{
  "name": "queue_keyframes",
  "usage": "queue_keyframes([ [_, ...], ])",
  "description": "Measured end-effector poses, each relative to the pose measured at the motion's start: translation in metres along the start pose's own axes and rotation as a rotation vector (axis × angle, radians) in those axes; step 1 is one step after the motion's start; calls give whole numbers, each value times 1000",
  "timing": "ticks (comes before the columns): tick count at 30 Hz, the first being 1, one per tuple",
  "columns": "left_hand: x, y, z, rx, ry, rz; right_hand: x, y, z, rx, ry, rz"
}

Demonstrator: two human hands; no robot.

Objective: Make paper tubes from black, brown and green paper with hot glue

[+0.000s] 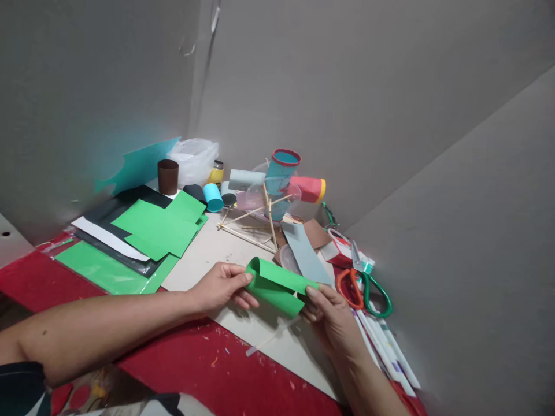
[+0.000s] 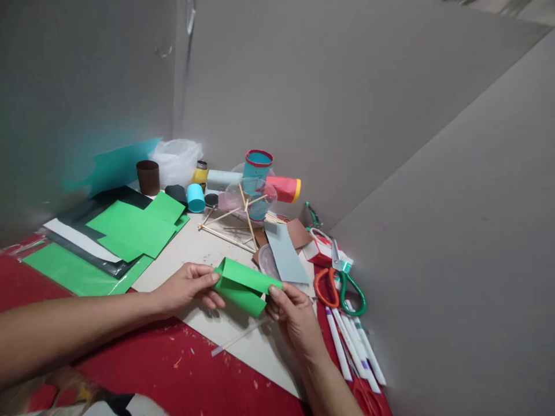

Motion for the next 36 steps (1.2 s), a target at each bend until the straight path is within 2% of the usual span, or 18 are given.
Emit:
queue_keyframes([
  [5,-2,-3,2,46,10,54,-1,2,-4,47,16,27],
  [10,-3,-7,2,89,29,112,14,1,-12,98,56,-20],
  [15,-8,-4,1,52,-5,60,16,-4,-14,133,-9,-148],
  [23,-4,0,1,30,-50,-72,13,-2,-14,168,-5,-169],
  [36,-2,3,-2,-4,-55,-55,12,2,-12,152,12,-186],
])
Point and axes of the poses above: each hand's wrist, its own z-axis towards the middle knuckle, its own y-axis out of the palm, x = y × z, the point moved 8 cm from there along z, towards the middle knuckle, and after that the axes turned 6 degrees about x, right-handed, at the moved point
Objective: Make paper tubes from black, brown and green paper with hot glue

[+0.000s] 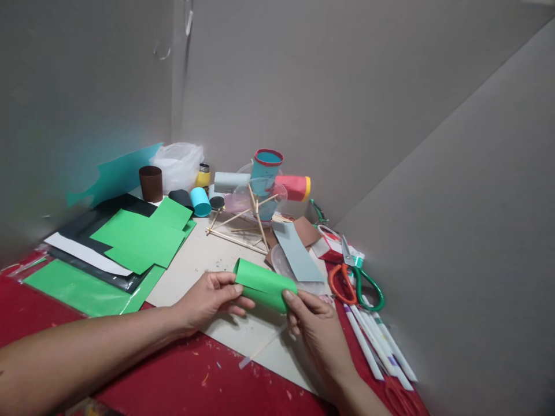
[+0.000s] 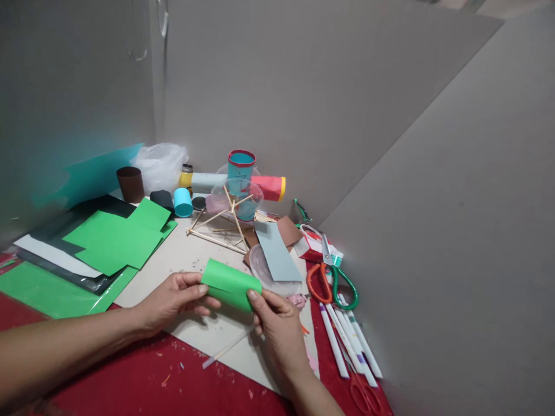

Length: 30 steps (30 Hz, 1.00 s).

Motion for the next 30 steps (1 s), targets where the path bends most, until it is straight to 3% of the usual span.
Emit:
queue_keyframes([
  [6,-4,-9,4,73,-27,47,5,-2,1,-41,-24,-14],
  [13,-4,-15,8,115,-71,-23,-7,-7,4,-69,-65,37],
  [21,2,-8,6,102,-80,91,-5,4,2,-168,55,95],
  [30,-1,-10,5,107,-86,167,-2,3,3,-143,105,111],
])
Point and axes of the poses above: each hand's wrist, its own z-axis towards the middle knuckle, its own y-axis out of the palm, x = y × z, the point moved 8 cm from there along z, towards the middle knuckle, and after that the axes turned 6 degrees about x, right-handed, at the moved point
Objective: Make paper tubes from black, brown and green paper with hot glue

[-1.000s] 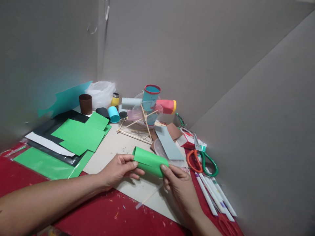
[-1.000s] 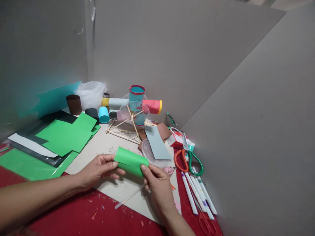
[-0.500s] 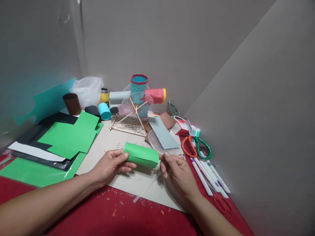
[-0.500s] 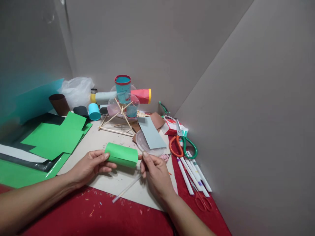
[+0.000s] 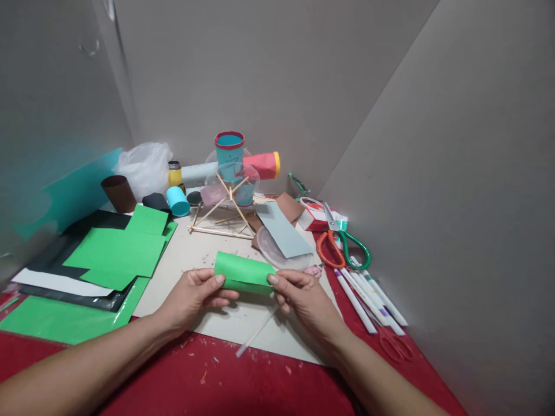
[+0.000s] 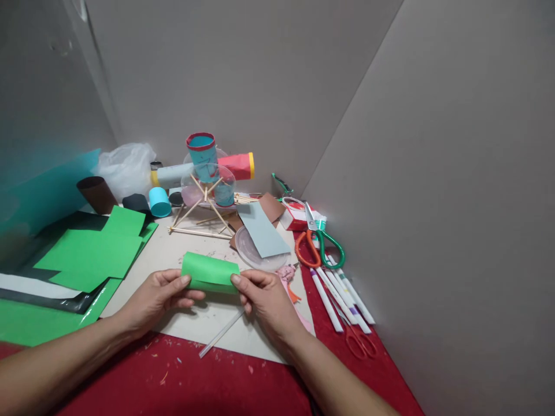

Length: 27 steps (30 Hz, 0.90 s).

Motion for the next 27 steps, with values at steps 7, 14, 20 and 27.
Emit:
queue_keyframes([
  [7,-1,1,-1,-11,1,-99,-5,-3,-4,21,-31,-56],
  [14,-3,1,-1,-36,-14,-131,-3,-4,-4,50,-61,-103],
  [20,-2,0,1,-27,-13,-129,1,-2,-4,-25,-38,-109],
  [27,1,-1,1,-18,18,-72,2,3,-2,-130,15,-65],
])
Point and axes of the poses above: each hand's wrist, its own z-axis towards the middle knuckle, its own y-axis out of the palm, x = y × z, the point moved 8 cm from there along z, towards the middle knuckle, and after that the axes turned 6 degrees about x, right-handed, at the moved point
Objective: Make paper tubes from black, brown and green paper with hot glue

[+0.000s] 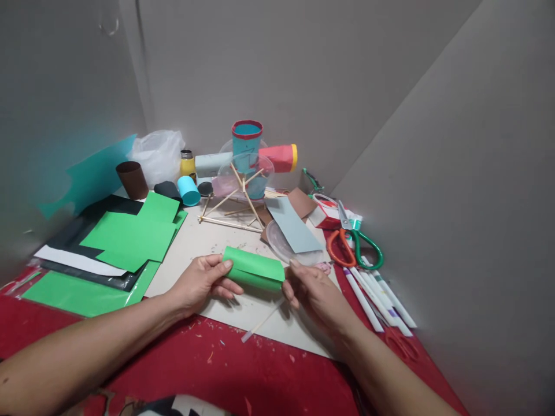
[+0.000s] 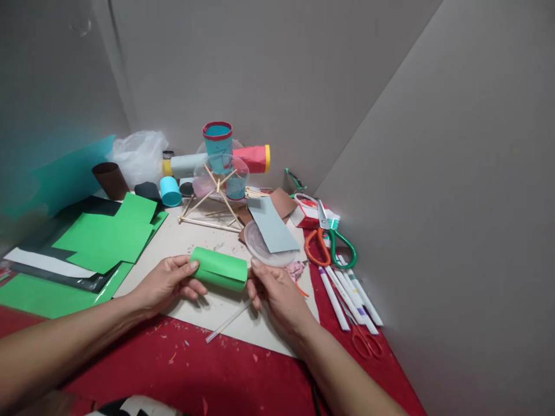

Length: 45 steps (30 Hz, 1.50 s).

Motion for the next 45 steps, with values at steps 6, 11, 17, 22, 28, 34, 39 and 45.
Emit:
queue_keyframes([
  [6,0,1,0,5,4,30,1,6,-2,-44,27,-47],
  [11,0,0,0,7,19,30,-3,10,-5,-51,29,-83],
  [17,0,1,-1,-14,29,34,-2,5,-3,-38,17,-118],
  [22,0,2,-3,8,18,16,-3,2,-3,-8,-29,-150],
  [28,6,4,-6,-26,67,113,-4,0,-4,20,-54,-145],
  [34,17,-5,-8,80,167,207,-2,0,-4,35,-62,-140],
  [39,30,-9,-14,132,279,259,0,1,-4,10,-71,-128],
  [45,26,-5,-9,96,176,218,4,-2,-5,0,-60,-98],
])
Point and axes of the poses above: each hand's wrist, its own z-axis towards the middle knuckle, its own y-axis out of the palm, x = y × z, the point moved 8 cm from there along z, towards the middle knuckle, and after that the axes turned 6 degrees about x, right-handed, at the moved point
